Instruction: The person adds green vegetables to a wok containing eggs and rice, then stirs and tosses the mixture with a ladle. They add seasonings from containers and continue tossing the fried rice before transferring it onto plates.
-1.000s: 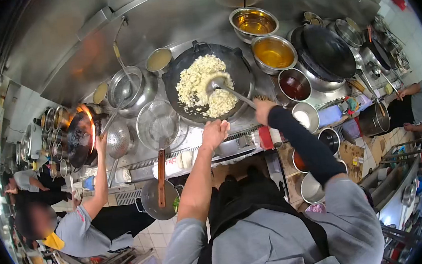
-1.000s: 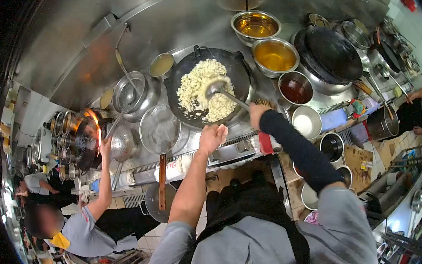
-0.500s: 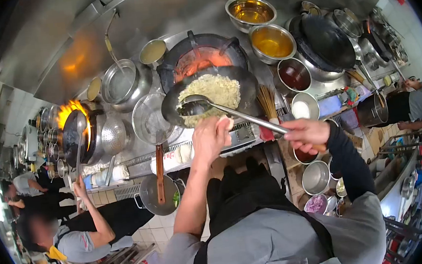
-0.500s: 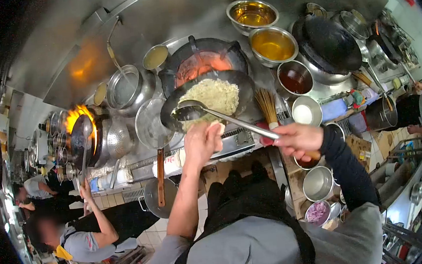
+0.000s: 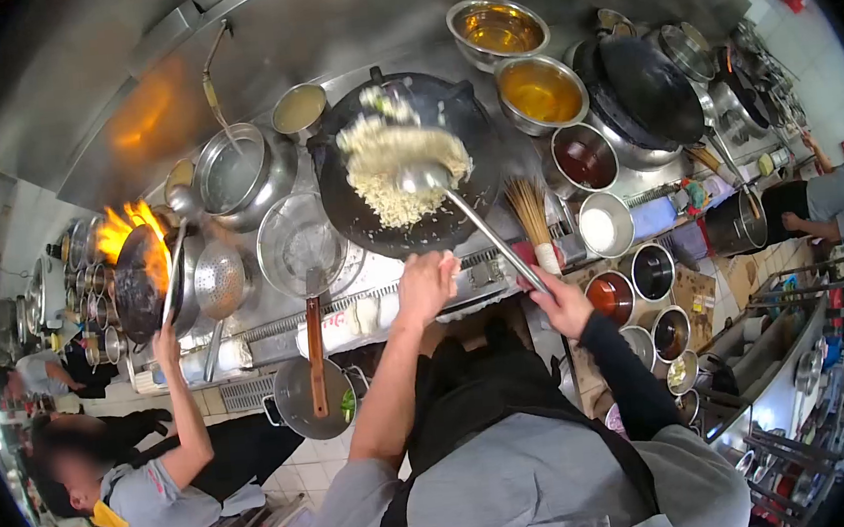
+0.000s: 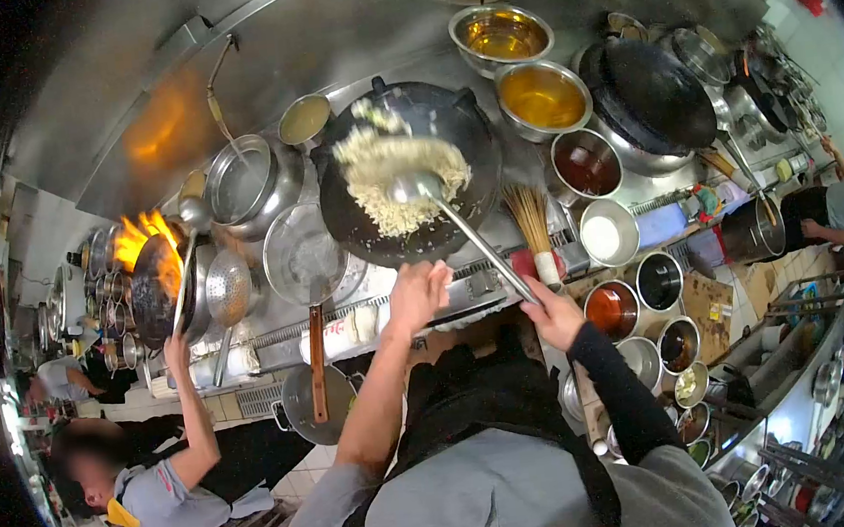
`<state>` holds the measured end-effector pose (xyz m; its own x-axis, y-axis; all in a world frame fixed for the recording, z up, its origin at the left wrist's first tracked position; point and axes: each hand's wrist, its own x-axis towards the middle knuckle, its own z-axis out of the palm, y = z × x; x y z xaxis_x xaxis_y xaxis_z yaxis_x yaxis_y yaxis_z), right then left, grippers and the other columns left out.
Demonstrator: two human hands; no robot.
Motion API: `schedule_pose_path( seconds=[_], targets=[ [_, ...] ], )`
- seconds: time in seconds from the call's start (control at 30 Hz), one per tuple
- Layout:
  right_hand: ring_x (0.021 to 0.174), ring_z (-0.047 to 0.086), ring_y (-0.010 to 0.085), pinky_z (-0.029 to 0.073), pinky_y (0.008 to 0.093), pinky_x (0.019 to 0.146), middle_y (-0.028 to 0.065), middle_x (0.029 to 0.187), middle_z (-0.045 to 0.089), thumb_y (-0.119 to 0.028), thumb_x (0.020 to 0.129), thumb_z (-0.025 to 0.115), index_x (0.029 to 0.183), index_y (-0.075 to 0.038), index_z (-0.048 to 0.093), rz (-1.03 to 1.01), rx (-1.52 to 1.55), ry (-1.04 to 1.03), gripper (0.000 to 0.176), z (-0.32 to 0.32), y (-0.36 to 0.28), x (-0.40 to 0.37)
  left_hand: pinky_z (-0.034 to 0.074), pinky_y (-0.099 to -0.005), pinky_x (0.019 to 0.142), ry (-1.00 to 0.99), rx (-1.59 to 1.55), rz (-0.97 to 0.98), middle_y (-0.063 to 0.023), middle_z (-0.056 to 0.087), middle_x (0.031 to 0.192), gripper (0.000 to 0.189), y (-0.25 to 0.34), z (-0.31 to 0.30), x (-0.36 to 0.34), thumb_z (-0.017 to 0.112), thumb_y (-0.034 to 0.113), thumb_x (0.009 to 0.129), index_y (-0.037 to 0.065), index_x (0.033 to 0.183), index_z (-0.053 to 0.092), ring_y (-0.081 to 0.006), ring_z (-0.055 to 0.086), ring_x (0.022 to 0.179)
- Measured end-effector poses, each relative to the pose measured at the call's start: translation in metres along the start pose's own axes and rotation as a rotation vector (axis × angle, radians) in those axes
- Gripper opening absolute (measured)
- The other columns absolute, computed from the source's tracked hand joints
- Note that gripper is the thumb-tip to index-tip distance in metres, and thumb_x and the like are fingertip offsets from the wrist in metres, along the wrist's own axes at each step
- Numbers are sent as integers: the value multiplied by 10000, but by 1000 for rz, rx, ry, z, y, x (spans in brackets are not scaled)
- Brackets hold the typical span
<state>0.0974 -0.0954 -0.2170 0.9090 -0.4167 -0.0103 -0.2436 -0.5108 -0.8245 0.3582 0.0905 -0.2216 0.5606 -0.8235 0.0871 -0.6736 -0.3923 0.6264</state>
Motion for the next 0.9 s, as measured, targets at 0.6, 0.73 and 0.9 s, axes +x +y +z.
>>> schedule_pose_path(
  seconds=[0.6,0.73,0.9],
  targets=[
    [942,730,457,570,526,872,306,1060,729,-198,1003,551,1569,-10,419,123,-620,-458,611,17,-18,131,459,-496,948,5,22,-23,-199,704,993,364,-75,46,44,560,362,1080,48,920,651,-419,608,995],
    [936,734,452,586,528,837,284,960,746,-172,967,558,1532,28,417,88,-583,-204,615,-1,8,174,463,-498,918,48,33,-14,-190,696,977,340,-76,51,38,571,340,1072,56,901,646,-427,596,962],
    [949,708,506,548,589,876,324,974,727,-209,982,608,1642,-96,311,192,-376,-115,733,94,10,198,456,-512,906,104,71,26,-185,674,955,335,-77,55,41,577,334,1076,54,907,649,-435,583,938]
  ],
)
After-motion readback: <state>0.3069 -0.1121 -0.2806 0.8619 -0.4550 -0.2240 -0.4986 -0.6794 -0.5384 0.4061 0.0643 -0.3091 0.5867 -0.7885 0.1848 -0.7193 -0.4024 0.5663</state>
